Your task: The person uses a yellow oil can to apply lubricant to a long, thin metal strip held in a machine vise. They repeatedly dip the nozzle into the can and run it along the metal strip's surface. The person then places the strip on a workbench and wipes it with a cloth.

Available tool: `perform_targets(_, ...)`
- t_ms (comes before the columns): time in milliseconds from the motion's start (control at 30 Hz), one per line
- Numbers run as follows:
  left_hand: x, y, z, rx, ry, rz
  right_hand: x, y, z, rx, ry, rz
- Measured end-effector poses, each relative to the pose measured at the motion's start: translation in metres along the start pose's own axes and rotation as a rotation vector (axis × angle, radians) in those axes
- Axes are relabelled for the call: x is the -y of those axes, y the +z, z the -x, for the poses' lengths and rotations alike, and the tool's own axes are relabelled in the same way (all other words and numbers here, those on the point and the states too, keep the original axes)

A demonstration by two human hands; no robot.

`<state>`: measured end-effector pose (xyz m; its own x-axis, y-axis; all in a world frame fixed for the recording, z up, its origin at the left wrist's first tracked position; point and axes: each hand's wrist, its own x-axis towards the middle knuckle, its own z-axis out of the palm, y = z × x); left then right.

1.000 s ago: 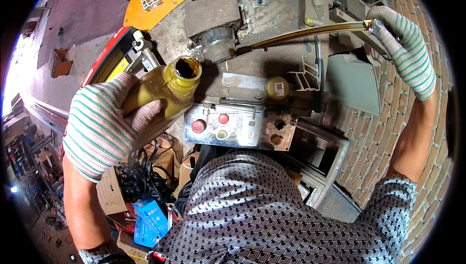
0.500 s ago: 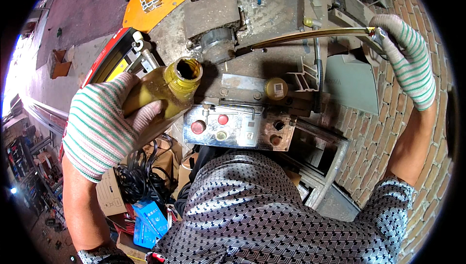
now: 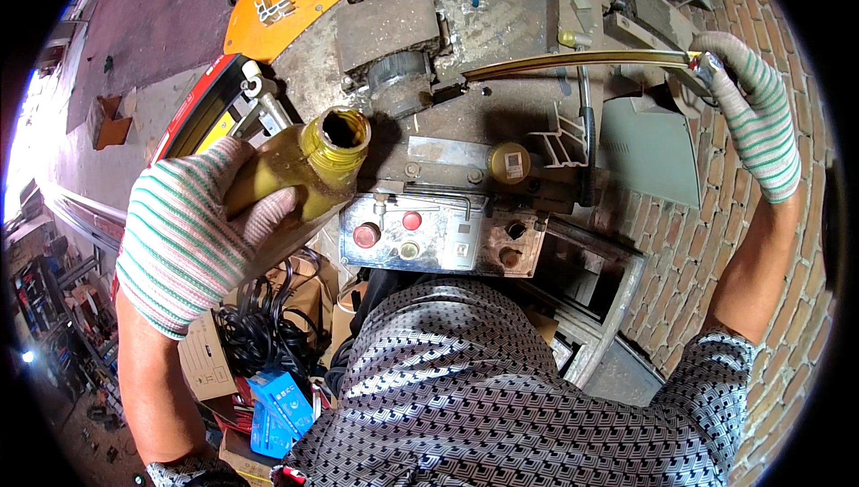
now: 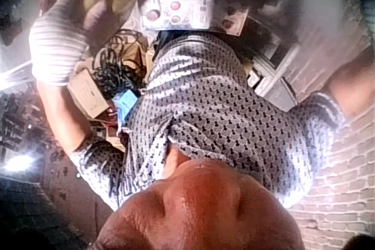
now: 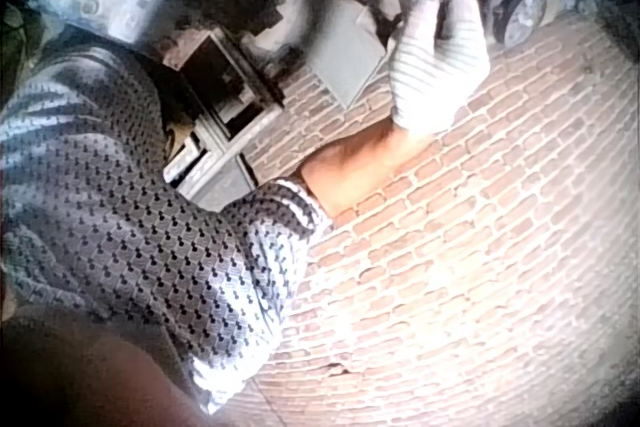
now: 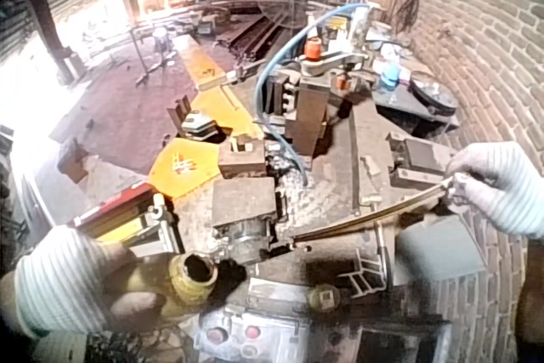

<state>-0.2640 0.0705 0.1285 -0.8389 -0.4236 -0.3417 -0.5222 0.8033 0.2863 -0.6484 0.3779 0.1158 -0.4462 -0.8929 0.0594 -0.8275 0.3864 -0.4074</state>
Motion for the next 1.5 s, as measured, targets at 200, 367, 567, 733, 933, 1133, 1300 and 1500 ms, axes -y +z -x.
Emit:
perform_targets(200, 0.000, 0.003, 0.003, -0.001, -0.014, -0.002, -0.007, 0.011, -0.007, 0.008, -0.060, 0.000)
perform_targets(367, 0.004, 0.002, 0.000, -0.002, 0.016, -0.008, -0.010, 0.008, 0.002, -0.008, -0.022, -0.002)
perform_targets(567, 0.006, 0.000, -0.002, 0.013, 0.038, -0.033, -0.020, 0.007, 0.007, 0.011, 0.152, -0.159)
perform_targets(733, 0.002, -0.001, -0.001, 0.055, -0.038, -0.012, -0.051, 0.016, 0.009, 0.049, 0.263, -0.275)
perform_targets(933, 0.006, -0.003, 0.000, 0.066, -0.012, -0.038, -0.061, 0.027, 0.013, 0.098, 0.314, -0.600)
perform_targets(1133, 0.004, -0.001, 0.000, 0.061, 0.002, -0.072, -0.054, 0.054, 0.007, 0.159, 0.258, -0.754)
perform_targets(1300, 0.002, 0.000, -0.002, 0.046, 0.031, -0.100, -0.016, 0.073, -0.020, 0.227, 0.218, -0.662)
perform_targets(1500, -0.003, 0.000, -0.003, 0.044, 0.034, -0.106, 0.020, 0.085, -0.058, 0.289, 0.063, -0.422)
